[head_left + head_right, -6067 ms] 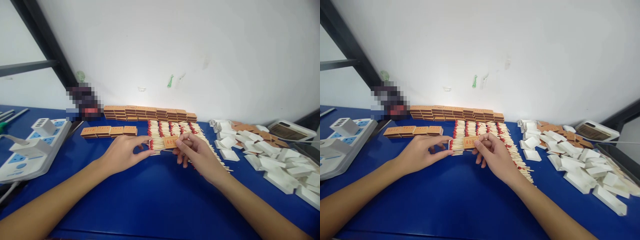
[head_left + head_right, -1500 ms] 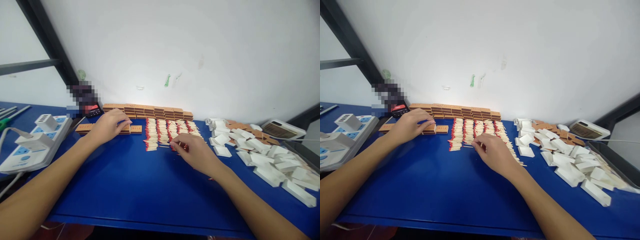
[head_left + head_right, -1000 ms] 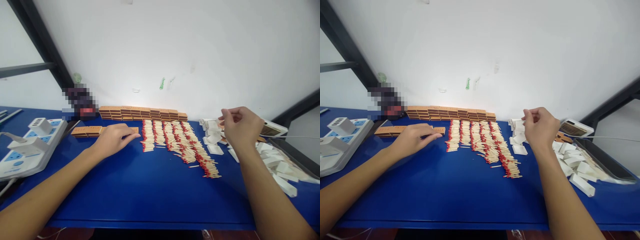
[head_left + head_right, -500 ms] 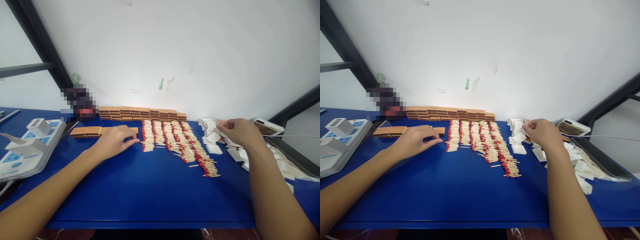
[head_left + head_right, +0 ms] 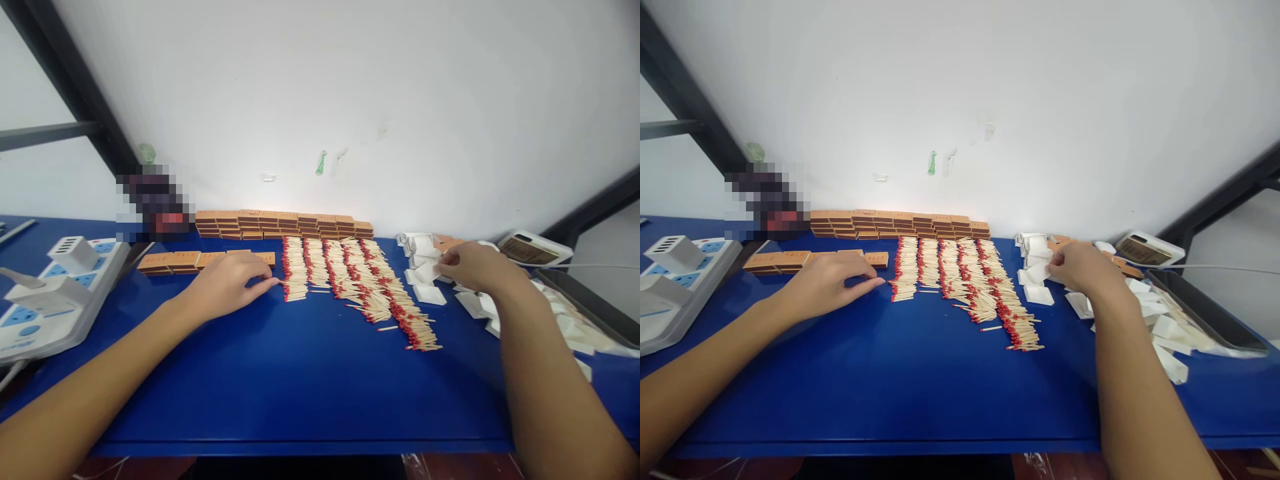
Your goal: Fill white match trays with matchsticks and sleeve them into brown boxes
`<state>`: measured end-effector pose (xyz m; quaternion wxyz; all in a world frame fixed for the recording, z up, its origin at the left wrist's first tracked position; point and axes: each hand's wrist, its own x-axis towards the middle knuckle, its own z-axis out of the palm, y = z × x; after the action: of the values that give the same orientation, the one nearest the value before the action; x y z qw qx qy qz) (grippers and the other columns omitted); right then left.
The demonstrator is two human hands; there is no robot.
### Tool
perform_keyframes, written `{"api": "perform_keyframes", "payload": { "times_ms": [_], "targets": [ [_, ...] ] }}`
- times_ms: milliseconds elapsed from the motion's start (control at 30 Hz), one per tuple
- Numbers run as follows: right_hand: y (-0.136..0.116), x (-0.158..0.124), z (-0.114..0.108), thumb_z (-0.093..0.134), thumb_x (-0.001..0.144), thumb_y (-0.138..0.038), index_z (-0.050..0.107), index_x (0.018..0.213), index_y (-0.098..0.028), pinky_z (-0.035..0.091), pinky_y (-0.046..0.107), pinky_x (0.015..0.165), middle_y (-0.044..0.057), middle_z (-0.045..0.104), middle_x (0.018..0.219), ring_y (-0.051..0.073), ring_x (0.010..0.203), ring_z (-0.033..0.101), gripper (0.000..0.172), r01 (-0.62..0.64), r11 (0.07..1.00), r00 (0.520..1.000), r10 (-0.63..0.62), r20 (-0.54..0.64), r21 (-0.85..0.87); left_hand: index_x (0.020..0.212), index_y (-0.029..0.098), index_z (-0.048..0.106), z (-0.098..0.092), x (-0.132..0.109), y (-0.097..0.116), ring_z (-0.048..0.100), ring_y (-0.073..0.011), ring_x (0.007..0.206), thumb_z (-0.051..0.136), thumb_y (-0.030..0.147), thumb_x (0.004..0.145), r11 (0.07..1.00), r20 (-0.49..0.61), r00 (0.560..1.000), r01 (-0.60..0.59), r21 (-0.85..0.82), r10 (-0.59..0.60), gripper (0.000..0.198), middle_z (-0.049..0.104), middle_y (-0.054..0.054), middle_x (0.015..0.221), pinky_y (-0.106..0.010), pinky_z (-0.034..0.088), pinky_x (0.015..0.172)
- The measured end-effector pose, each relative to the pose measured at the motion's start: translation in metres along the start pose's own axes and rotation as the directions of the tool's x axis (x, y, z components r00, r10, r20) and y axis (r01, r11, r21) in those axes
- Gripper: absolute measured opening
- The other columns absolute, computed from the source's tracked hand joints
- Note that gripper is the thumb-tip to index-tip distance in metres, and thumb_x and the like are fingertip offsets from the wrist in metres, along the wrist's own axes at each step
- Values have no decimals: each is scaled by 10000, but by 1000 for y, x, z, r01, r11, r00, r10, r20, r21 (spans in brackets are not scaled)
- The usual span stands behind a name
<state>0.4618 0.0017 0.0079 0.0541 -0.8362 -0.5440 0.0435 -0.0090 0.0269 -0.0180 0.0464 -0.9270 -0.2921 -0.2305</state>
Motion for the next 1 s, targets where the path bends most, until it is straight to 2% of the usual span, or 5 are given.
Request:
{"api": "perform_keyframes", "payload": {
  "times_ms": [300,500,633,833,1000],
  "targets": [
    [-44,-35,-5,627,957,-395,739,950,-216,463,322,739,73,776,906,204,812,665,211,340,918,937,-313,-153,206,899,195,769,1,-2,4,702,-182,769,564,391,1068,1000,17,1000,1,-6,-1,330,766,-21,831,-316,481,737],
    [-100,-82,21,600,992,-340,758,985,-245,503,289,658,38,782,927,166,742,673,184,682,526,616,-788,-11,509,907,192,758,3,-3,13,716,-181,804,573,376,1067,998,52,999,-9,-57,12,305,763,-28,865,-308,498,737],
    [-124,-106,37,631,1008,-300,763,1158,-252,526,282,696,41,793,1039,154,785,688,206,702,413,508,-861,-2,580,939,197,751,1,-2,29,718,-178,839,595,371,1055,987,83,997,11,-157,3,261,762,-35,905,-306,528,790],
    [-120,-105,34,628,1021,-312,764,1143,-256,515,315,701,41,774,1002,176,807,677,191,746,458,544,-838,-46,483,1168,205,749,4,-3,46,699,-244,1044,716,538,943,962,149,989,40,-269,0,403,737,-87,1124,-374,570,915],
    [-114,-110,21,849,831,-455,766,1039,-248,465,302,627,11,741,900,188,768,657,305,726,559,534,-825,184,402,1348,233,695,9,-5,56,668,-254,1152,774,596,878,949,229,974,74,-307,-2,599,669,-94,1284,-388,570,971]
  ]
}}
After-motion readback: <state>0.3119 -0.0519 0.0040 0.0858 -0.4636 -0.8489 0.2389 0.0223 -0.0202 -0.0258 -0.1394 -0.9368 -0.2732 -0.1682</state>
